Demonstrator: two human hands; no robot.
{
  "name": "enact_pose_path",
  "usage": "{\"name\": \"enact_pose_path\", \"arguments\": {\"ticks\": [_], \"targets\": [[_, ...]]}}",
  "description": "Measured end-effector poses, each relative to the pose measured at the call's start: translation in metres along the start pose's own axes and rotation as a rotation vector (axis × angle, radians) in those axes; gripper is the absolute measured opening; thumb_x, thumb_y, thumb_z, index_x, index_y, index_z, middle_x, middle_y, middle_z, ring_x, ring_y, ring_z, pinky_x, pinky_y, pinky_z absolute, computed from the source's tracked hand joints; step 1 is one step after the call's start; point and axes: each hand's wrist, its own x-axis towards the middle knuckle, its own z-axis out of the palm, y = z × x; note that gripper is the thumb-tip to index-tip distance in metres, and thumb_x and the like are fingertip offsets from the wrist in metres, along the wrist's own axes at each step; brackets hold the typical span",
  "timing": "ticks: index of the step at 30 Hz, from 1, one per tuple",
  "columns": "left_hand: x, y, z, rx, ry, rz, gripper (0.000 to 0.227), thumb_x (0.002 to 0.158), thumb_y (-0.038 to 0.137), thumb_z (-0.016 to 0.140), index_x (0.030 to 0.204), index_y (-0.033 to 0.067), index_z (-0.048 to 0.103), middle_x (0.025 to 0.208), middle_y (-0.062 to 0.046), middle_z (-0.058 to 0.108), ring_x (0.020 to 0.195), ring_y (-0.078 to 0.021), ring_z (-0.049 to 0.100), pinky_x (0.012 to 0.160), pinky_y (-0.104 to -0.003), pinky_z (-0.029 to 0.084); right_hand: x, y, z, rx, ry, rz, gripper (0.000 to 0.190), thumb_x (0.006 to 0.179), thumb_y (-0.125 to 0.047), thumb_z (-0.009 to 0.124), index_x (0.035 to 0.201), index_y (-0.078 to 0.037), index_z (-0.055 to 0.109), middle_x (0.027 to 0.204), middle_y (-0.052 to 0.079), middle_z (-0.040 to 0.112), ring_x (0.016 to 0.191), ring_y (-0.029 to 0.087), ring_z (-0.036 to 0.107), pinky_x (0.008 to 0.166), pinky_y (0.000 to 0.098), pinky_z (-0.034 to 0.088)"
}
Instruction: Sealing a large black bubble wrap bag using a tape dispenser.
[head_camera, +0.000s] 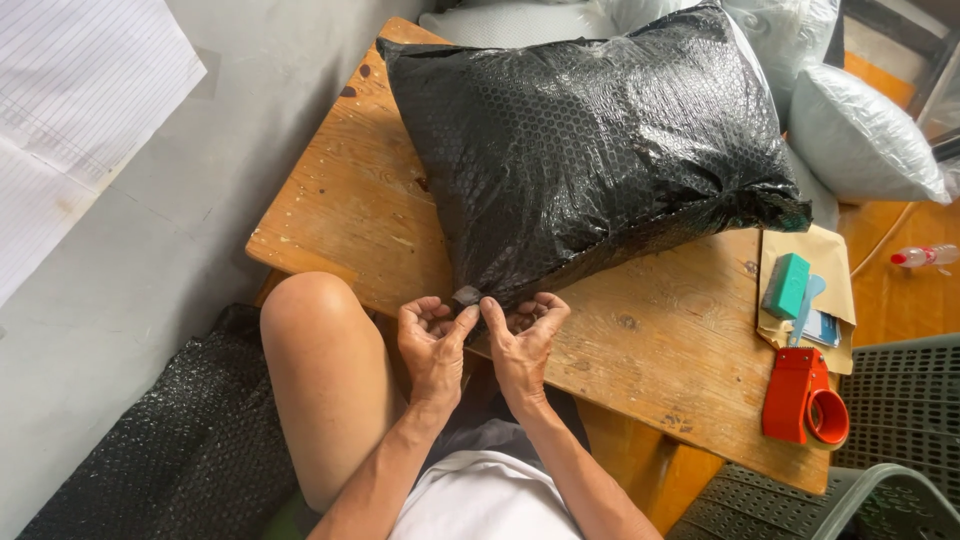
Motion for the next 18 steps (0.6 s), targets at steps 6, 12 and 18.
{"name": "enact_pose_path", "arguments": {"ticks": [6,12,18], "targets": [[-0.002,0.023,0.009,0.063,0.009,-0.034,0.063,0.068,0.02,0.098,0.116,0.0033,0.061,0.101,-0.008,0.062,0.083,-0.011,0.061,0.071,-0.023,0.055,0.001,0.005,0.003,-0.028,0.055,-0.044,0.071,0.082,-0.027,0.089,0.125,-0.004,0.039,0.1,0.006,0.051,0.073,0.011,0.065,0.056,0.0224,0.054],[0.007,0.03,0.021,0.065,-0.02,-0.113,0.054,0.067,0.025,0.099,0.107,0.0029,0.072,0.09,-0.008,0.07,0.078,-0.0111,0.066,0.068,-0.026,0.058,-0.002,-0.001,0.006,0.0,0.058,-0.053,0.066,0.083,-0.026,0.089,0.122,-0.005,0.04,0.098,0.004,0.05,0.072,0.009,0.063,0.058,0.0218,0.053],[0.014,0.028,0.026,0.088,0.007,-0.128,0.039,0.065,0.022,0.1,0.092,0.0059,0.076,0.074,-0.005,0.071,0.065,-0.0085,0.065,0.055,-0.025,0.056,-0.006,0.005,0.006,0.079,0.025,-0.014,0.055,0.089,-0.025,0.083,0.119,-0.007,0.041,0.098,0.004,0.05,0.071,0.011,0.064,0.058,0.0227,0.055]]}}
